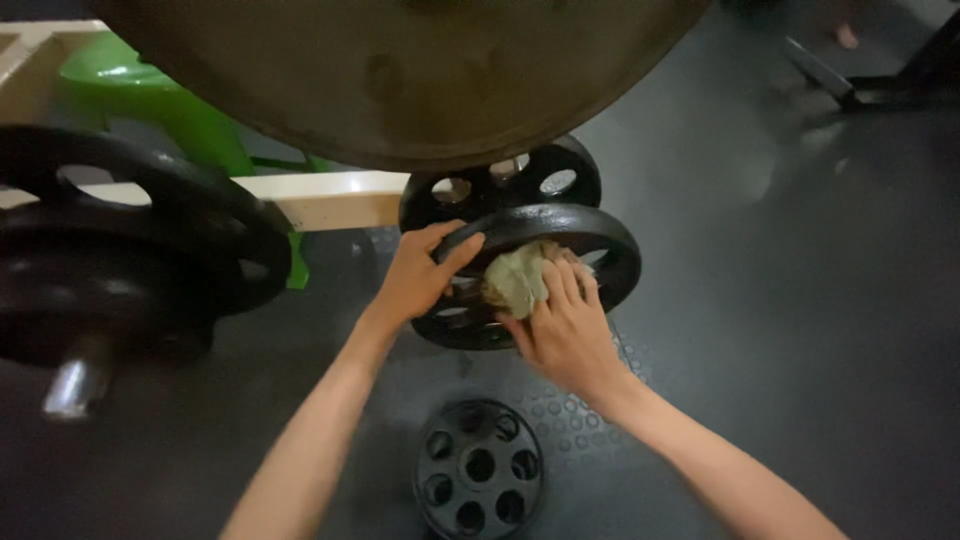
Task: Wiping down weight plates on a rack in a gym setting.
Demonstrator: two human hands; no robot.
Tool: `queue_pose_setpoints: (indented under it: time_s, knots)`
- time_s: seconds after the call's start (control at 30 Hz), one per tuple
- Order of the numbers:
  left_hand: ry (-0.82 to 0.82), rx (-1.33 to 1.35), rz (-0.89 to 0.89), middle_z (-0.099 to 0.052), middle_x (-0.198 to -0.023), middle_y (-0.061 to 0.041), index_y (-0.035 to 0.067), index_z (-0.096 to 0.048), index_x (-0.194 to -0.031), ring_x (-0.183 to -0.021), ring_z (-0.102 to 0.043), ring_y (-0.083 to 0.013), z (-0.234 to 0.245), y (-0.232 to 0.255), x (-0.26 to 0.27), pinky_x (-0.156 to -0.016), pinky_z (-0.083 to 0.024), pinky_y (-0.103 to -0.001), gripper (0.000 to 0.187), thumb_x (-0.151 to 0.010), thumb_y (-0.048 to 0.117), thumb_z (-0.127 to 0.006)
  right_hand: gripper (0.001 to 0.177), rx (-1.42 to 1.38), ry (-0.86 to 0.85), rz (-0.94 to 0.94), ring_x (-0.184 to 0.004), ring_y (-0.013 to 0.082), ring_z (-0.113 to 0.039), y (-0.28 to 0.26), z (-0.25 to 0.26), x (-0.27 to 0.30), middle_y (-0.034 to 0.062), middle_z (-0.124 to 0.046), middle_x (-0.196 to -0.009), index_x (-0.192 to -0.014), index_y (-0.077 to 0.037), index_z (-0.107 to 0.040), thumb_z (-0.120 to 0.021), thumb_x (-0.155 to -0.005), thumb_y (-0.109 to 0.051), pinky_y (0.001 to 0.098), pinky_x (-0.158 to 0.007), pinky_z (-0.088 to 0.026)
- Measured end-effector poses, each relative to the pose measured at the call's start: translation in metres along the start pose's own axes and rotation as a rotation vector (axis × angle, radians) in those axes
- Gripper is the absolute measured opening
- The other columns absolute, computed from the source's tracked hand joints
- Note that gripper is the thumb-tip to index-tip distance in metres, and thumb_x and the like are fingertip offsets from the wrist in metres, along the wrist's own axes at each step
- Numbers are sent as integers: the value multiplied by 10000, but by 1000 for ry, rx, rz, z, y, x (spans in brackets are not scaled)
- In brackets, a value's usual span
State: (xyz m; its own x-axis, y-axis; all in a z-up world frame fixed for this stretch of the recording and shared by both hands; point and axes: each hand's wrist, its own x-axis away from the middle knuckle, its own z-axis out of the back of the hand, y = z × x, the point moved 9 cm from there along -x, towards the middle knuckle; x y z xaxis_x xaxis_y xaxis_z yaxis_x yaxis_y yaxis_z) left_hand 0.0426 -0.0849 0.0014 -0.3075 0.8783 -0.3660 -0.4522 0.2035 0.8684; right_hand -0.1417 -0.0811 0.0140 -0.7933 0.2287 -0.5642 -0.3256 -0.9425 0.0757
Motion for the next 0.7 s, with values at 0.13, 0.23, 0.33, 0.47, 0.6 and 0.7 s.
queue_pose_setpoints:
  time_s: [0.13, 0.23, 0.33, 0.47, 0.6, 0.7]
  knots:
    - [-9, 73, 96, -698, -743, -45, 13, -736, -1164, -508, -582, -108, -6, -9, 3, -487, -478, -294, 452, -953, 410, -695, 417, 210, 39, -26, -1268, 390, -528, -3, 10, -14, 259, -588, -1307, -1233, 48, -676, -606, -934, -234, 518, -1067, -365]
    - [-10, 61, 103, -691, -737, -44, 21, -726, -1189, -511, -583, -105, -6, -13, 1, -485, -485, -292, 449, -953, 401, -690, 358, 334, 33, -55, -1261, 344, -552, -1, 6, -23, 243, -623, -1294, -1096, 17, -718, -609, -863, -233, 518, -1065, -365]
    - [-30, 41, 90, -687, -741, -45, 12, -722, -1191, -519, -587, -103, -5, -13, 0, -491, -497, -290, 450, -965, 397, -675, 285, 341, -74, -78, -1198, 313, -582, 11, -8, -25, 199, -661, -1217, -1001, -13, -746, -624, -831, -207, 553, -1050, -362]
    - [-57, 3, 73, -677, -728, -59, -7, -713, -1208, -520, -587, -110, -9, -24, -1, -507, -504, -291, 456, -993, 389, -647, 180, 181, -60, -31, -1171, 275, -618, 27, -14, -19, 145, -688, -1149, -966, -56, -736, -646, -861, -172, 529, -1009, -381]
    - [-84, 44, 62, -659, -716, -65, -17, -708, -1215, -529, -588, -110, -11, -28, -1, -516, -503, -298, 459, -1017, 390, -626, 198, 250, 67, 88, -1147, 258, -631, 24, 7, -14, 139, -699, -1152, -940, -66, -711, -645, -792, -180, 511, -1000, -407]
    - [-96, 87, 55, -658, -733, -47, -15, -690, -1240, -530, -589, -105, -14, -29, 1, -517, -507, -302, 471, -1018, 394, -620, 274, 321, 160, 164, -1169, 247, -630, 11, 35, -6, 153, -694, -1188, -1031, -13, -702, -678, -807, -169, 450, -999, -425]
